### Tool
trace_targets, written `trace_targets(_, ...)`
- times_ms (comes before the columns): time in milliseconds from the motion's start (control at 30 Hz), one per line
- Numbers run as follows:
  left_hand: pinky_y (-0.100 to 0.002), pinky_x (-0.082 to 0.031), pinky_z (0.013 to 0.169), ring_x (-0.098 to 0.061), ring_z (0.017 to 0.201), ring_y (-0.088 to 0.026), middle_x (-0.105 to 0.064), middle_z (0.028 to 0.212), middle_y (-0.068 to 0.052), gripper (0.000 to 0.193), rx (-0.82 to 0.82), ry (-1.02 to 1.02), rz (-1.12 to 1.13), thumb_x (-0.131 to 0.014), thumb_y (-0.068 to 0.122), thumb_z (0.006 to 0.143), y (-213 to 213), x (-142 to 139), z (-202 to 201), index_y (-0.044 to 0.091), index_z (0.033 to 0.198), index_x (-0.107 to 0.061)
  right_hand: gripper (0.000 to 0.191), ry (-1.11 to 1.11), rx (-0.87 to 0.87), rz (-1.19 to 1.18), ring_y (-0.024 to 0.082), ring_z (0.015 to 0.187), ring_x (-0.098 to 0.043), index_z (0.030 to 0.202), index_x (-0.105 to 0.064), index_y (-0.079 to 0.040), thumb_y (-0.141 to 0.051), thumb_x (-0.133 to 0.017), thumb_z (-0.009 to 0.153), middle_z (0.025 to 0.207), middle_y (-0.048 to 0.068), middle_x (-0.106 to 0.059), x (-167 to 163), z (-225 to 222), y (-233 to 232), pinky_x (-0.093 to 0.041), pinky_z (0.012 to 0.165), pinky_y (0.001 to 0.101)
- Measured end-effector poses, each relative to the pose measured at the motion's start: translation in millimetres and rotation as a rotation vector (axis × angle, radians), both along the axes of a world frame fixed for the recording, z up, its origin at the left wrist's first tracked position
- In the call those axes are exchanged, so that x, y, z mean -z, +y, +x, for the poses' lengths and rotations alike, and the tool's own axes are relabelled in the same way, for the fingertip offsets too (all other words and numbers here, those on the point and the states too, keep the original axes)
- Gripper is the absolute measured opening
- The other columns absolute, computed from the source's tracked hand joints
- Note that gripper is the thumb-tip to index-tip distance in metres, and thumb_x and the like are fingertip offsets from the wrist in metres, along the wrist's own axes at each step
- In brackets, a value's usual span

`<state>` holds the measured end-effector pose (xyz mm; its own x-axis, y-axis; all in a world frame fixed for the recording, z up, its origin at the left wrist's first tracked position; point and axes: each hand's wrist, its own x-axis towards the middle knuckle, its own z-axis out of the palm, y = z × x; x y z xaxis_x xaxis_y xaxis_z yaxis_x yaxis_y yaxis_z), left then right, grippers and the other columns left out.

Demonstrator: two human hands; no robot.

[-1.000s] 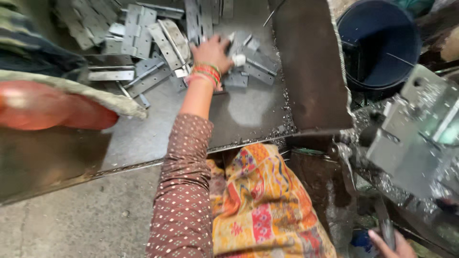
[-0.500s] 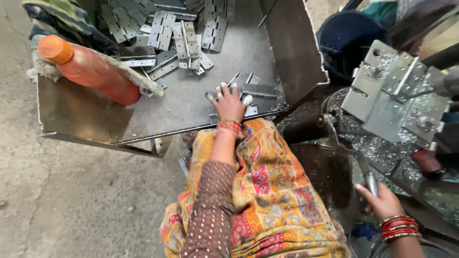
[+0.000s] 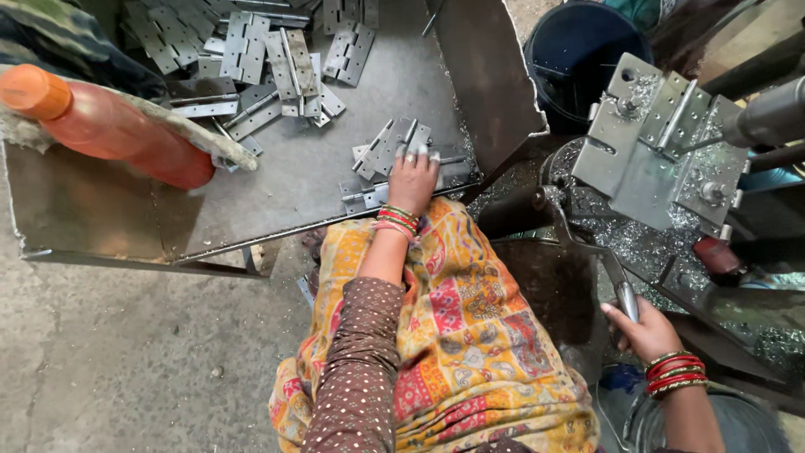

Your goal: The person repeatedly picks up small metal brackets from a metal bin, places them under a drill press, and operates the machine to drill holes. After drilling, the person removes the bracket and places it back into the bin. The process is repeated continuously throughout the clip.

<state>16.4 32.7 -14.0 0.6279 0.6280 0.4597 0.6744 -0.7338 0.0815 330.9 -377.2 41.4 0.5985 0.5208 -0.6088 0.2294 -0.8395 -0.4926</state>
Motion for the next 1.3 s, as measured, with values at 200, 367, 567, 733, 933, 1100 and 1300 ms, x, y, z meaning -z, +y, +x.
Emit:
trace_targets(200,-0.046,-0.051,0.070,-0.070,0.076,-0.033,-0.073,0.086,-0.010,0.016,-0.219,-0.236,-0.307,-0.061,0.018,0.091,10,-6,-20,0.014,0.105,-0.067,0.043,0.025,0.022,0.011,0.019,0.048,-0.058,0.106,-0.066,-0.004,-0.042,-0.071,0.087,0.073,0.009,-0.066,-3,-3,2,-0.044,0.045,0.0353)
trace_targets(367,-0.047,-0.051,0.074,-0.070,0.079,-0.034,-0.073,0.086,-0.011,0.017,-0.548,-0.181,-0.378,-0.060,0.020,0.098,25,-10,-44,0.013,0.114,-0.062,0.045,0.025,0.027,0.012,0.021,0.049,-0.060,0.105,-0.062,-0.001,-0.041,-0.073,0.088,0.073,0.011,-0.066,1,0,0,-0.047,0.045,0.0359)
trace_targets(567,-0.050,-0.048,0.080,-0.070,0.082,-0.034,-0.069,0.099,-0.013,0.028,-0.340,-0.127,-0.308,-0.061,0.016,0.088,-3,-10,-28,0.013,0.115,-0.064,0.046,-0.009,-0.004,-0.022,0.021,0.050,-0.061,0.104,-0.063,0.001,-0.041,-0.072,0.089,0.075,0.010,-0.068,1,-1,1,-0.047,0.046,0.0360)
trace_targets(733,-0.054,-0.046,0.102,-0.071,0.083,-0.030,-0.067,0.098,-0.009,0.023,-0.325,0.031,-0.233,-0.060,0.014,0.092,-52,-17,6,0.011,0.114,-0.065,0.045,-0.066,-0.036,-0.033,0.021,0.050,-0.061,0.106,-0.063,-0.001,-0.042,-0.072,0.089,0.076,0.011,-0.069,-6,-8,4,-0.048,0.046,0.0362)
trace_targets(933,-0.059,-0.040,0.111,-0.070,0.075,-0.029,-0.064,0.105,-0.012,0.027,-0.428,0.041,-0.125,-0.055,0.014,0.092,-67,-17,10,0.010,0.117,-0.065,0.050,-0.094,-0.040,-0.037,0.022,0.051,-0.063,0.110,-0.063,-0.001,-0.044,-0.072,0.088,0.078,0.010,-0.068,-13,-13,5,-0.048,0.047,0.0383)
trace_targets(1100,-0.055,-0.044,0.107,-0.070,0.082,-0.030,-0.060,0.110,-0.012,0.024,-0.435,-0.015,-0.227,-0.054,0.012,0.098,-66,-18,6,0.011,0.120,-0.063,0.051,-0.166,-0.087,-0.079,0.022,0.054,-0.066,0.112,-0.064,-0.002,-0.047,-0.072,0.089,0.075,0.012,-0.070,-18,-18,6,-0.052,0.051,0.0378)
trace_targets(1300,-0.051,-0.047,0.099,-0.070,0.081,-0.027,-0.054,0.114,-0.014,0.043,-0.450,-0.158,-0.213,-0.055,0.009,0.091,-71,-25,1,0.011,0.134,-0.057,0.047,-0.139,-0.076,-0.061,0.022,0.054,-0.066,0.112,-0.065,-0.005,-0.046,-0.070,0.089,0.076,0.010,-0.070,-26,-23,9,-0.052,0.051,0.0373)
